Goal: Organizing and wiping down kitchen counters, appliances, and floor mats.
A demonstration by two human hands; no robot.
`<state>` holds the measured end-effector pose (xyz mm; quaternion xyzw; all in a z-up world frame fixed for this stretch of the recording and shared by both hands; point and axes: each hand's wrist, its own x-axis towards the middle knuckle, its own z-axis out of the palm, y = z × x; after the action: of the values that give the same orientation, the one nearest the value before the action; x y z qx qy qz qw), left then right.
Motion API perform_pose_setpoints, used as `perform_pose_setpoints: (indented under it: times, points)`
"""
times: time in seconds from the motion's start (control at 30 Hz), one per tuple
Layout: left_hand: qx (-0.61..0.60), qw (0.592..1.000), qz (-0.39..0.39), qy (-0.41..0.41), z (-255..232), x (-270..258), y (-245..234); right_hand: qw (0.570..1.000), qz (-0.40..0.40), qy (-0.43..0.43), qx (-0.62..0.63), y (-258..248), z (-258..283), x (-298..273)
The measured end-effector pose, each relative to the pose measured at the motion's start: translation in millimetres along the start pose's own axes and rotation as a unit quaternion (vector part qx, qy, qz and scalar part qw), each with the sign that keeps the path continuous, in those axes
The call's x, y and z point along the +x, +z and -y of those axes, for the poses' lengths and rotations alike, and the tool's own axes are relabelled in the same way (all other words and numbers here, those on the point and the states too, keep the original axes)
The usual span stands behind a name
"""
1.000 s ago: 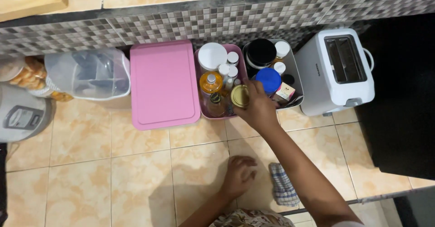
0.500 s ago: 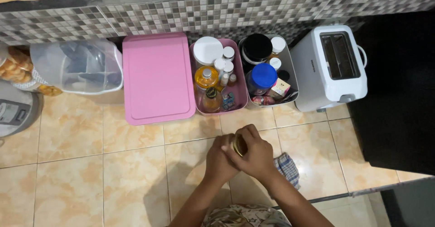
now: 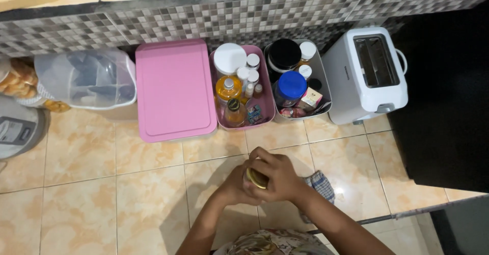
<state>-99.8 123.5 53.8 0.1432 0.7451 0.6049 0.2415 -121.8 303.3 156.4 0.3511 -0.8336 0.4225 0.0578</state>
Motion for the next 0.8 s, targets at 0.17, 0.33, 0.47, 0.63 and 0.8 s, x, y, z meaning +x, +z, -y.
perform_pose_setpoints:
  times: [0.17,0.33,0.47,0.63,0.8]
  points:
    - [-0.059,0.994,-0.075,0.059,16.6,-11.2,-11.3,0.995,-0.052,0.083,0.020,17.3,-30.8,-12.5]
    - [-0.035,0.975,-0.219,0.027,28.2,-13.8,-16.0,0.980,-0.037,0.189,-0.059,48.1,-78.2,-41.7]
    - [-0.029,0.971,-0.234,0.033,21.1,-11.4,-14.3,0.992,-0.017,0.059,-0.114,56.2,-81.6,-51.0]
    - [0.018,0.967,-0.255,0.018,14.5,-3.2,-12.5,0.991,-0.070,0.103,-0.052,29.1,-72.5,-11.0]
    - [0.079,0.960,-0.257,0.075,12.8,3.5,-5.4,0.984,0.021,0.165,-0.068,17.3,-106.7,73.7]
